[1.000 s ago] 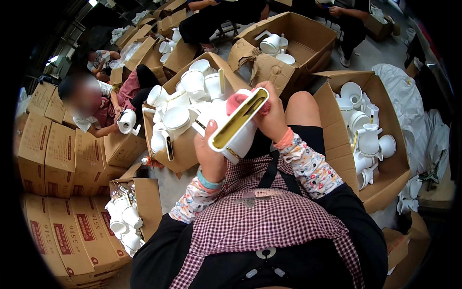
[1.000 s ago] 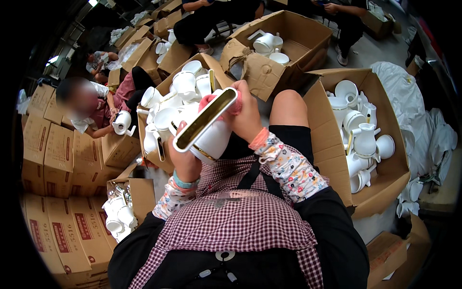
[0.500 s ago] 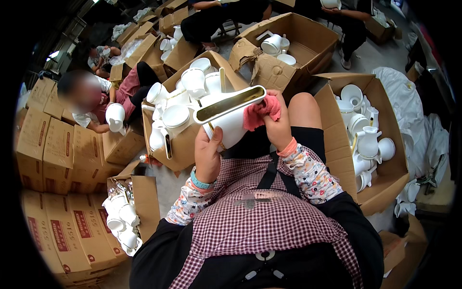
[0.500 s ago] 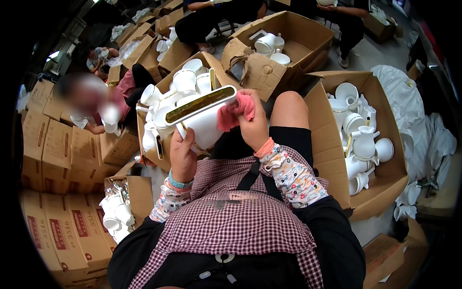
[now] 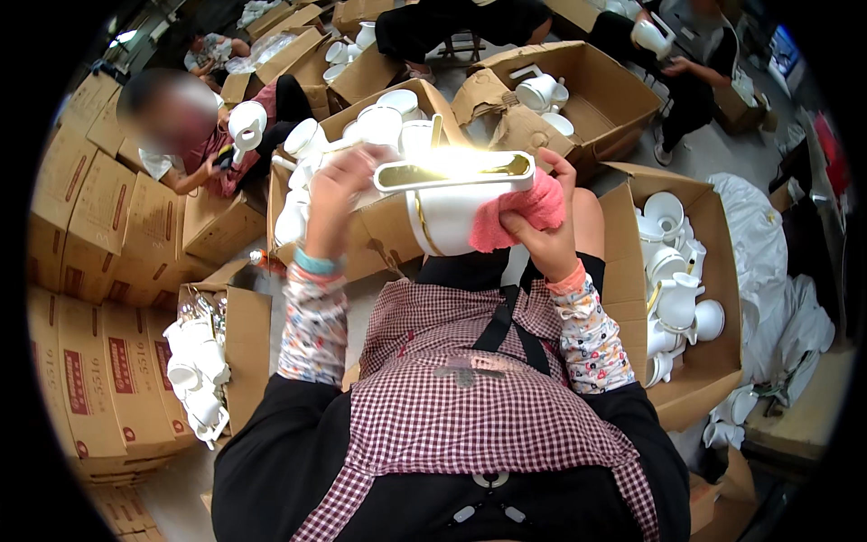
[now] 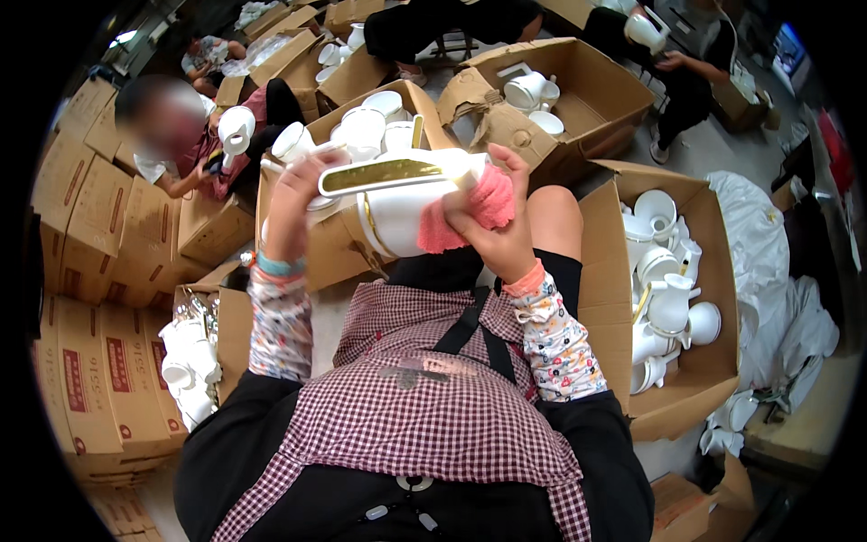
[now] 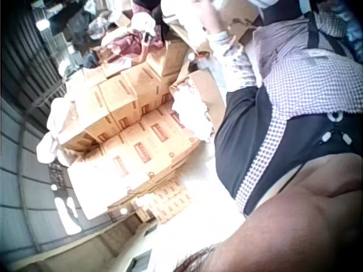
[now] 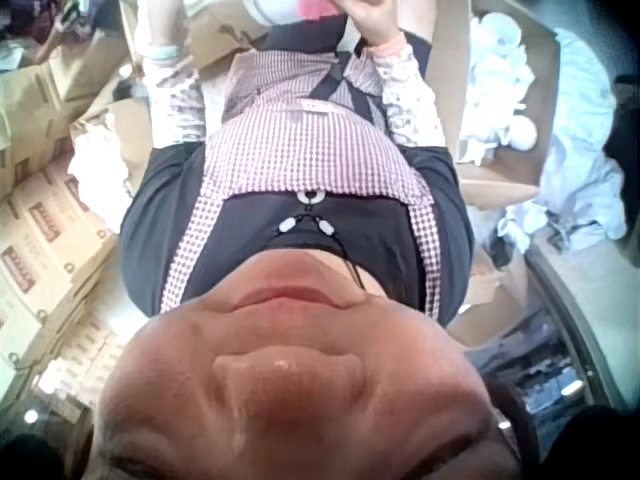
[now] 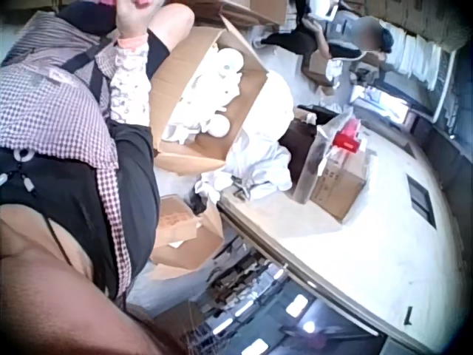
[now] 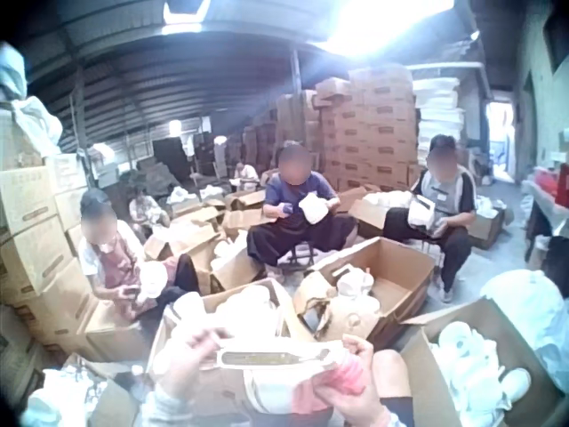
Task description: The person sits on the floor and wipes white ceramic pitchers with a pink cloth. They occasionally spray a cleaning solution onto the pitchers before wiping them down. The person handles the pitchers one at a time, rotating them to clean different sides.
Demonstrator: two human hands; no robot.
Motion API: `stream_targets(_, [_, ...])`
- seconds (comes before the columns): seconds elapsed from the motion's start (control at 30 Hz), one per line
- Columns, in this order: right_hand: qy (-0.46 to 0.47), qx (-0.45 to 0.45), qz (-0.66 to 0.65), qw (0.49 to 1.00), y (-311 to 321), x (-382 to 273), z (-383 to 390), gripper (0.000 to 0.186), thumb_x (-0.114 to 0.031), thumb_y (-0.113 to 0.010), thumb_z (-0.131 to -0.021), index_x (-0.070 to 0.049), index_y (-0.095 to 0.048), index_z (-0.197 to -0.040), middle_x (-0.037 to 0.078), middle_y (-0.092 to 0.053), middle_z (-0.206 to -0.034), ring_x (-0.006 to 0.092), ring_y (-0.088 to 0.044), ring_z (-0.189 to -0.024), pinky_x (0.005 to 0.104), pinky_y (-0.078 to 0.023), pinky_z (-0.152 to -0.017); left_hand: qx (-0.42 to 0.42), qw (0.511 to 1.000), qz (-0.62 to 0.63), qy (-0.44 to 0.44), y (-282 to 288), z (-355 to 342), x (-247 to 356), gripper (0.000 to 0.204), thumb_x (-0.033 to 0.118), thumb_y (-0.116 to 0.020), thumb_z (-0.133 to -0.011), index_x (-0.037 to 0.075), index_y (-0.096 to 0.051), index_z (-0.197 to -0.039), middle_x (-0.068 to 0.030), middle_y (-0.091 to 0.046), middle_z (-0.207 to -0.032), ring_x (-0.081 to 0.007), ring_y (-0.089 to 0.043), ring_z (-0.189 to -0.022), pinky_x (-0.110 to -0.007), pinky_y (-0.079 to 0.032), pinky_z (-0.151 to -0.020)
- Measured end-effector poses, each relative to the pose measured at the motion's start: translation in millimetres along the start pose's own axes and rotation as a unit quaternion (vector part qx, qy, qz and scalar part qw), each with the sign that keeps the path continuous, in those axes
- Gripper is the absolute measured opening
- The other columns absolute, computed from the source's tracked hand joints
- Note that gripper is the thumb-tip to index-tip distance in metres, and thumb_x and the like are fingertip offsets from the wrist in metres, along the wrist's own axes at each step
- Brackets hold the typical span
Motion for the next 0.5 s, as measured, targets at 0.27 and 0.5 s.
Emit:
stream_targets(0.27, [0.116, -0.067, 0.328, 0.935, -60.8, 8.5, 20.3, 0.077, -0.019, -0.079, -0.062, -0.005, -0.044, -0.129, 0.013, -0.054, -0.118, 0.0332, -0.051, -0.1, 0.0408, -0.04, -0.087, -0.015, 0.917, 0.211, -0.338, -100.6, -85.8, 188.6, 0.016, 0.017, -0.062, -0.093, 0.004, -0.063, -0.102, -0.0044, -0.066, -0.092, -0.0116, -0.059, -0.075, -0.024, -0.049, -0.075])
stream_targets(0.5, [0.018, -0.028, 0.318, 0.948, -47.5, 26.1, 59.0, 0.073, -0.016, -0.077, -0.063, -0.004, -0.045, -0.127, 0.015, -0.055, -0.113, 0.0341, -0.051, -0.097, 0.0408, -0.039, -0.088, 0.099, 0.943, 0.099, -0.3, -158.0, -124.5, 102.2, 0.013, 0.012, -0.061, -0.09, 0.0, -0.062, -0.093, -0.0043, -0.064, -0.077, -0.0092, -0.059, -0.068, -0.026, -0.048, -0.061])
Point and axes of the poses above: each hand's wrist, its own z-axis away from the middle knuckle, its own y-axis out of the back of the hand, x = y × z, the point moved 1 cm from there along -z, towards the middle knuckle
